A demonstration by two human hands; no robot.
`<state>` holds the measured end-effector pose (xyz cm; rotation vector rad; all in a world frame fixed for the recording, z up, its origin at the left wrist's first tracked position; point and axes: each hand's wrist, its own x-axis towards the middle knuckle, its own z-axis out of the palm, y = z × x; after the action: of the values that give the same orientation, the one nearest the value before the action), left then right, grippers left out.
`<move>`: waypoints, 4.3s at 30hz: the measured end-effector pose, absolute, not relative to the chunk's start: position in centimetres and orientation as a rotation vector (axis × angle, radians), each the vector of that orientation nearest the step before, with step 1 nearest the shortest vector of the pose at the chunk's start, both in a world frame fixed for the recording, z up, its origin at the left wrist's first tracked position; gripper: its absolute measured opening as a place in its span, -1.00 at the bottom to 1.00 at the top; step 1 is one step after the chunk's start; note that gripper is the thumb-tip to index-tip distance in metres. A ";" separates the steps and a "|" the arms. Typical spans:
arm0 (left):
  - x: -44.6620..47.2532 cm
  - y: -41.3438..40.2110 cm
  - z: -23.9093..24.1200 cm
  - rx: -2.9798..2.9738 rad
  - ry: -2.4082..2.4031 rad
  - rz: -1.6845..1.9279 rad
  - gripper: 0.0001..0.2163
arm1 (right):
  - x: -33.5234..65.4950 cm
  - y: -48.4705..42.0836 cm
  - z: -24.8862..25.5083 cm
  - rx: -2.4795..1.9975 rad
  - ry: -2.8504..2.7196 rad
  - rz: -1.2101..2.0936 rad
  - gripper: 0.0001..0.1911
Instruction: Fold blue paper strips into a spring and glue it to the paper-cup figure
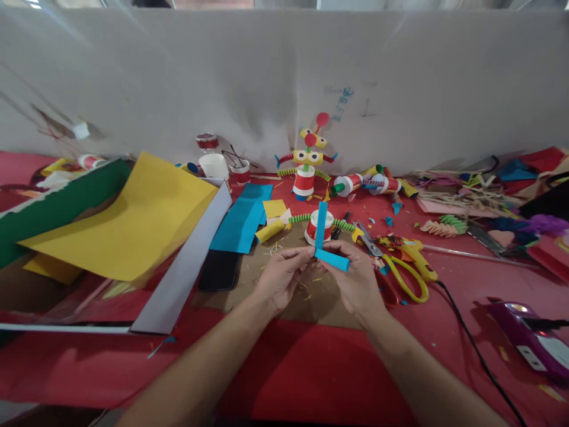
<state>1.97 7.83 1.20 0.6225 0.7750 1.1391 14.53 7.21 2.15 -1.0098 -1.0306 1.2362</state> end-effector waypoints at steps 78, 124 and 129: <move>2.9 6.7 1.6 0.713 0.816 1.402 -0.86 | 13.9 7.2 1.0 -1.009 -0.917 1.260 -0.83; -1.1 8.6 3.0 1.183 1.497 1.935 -0.69 | 15.2 8.1 2.4 -1.014 -0.672 1.313 -0.81; 0.7 8.1 2.7 1.062 1.197 1.357 -0.92 | 15.0 8.0 2.4 -0.996 -0.637 1.463 -0.83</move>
<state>0.68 8.10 2.72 1.0619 1.1965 1.3570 14.99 7.99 2.41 -0.9957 -0.6366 1.4634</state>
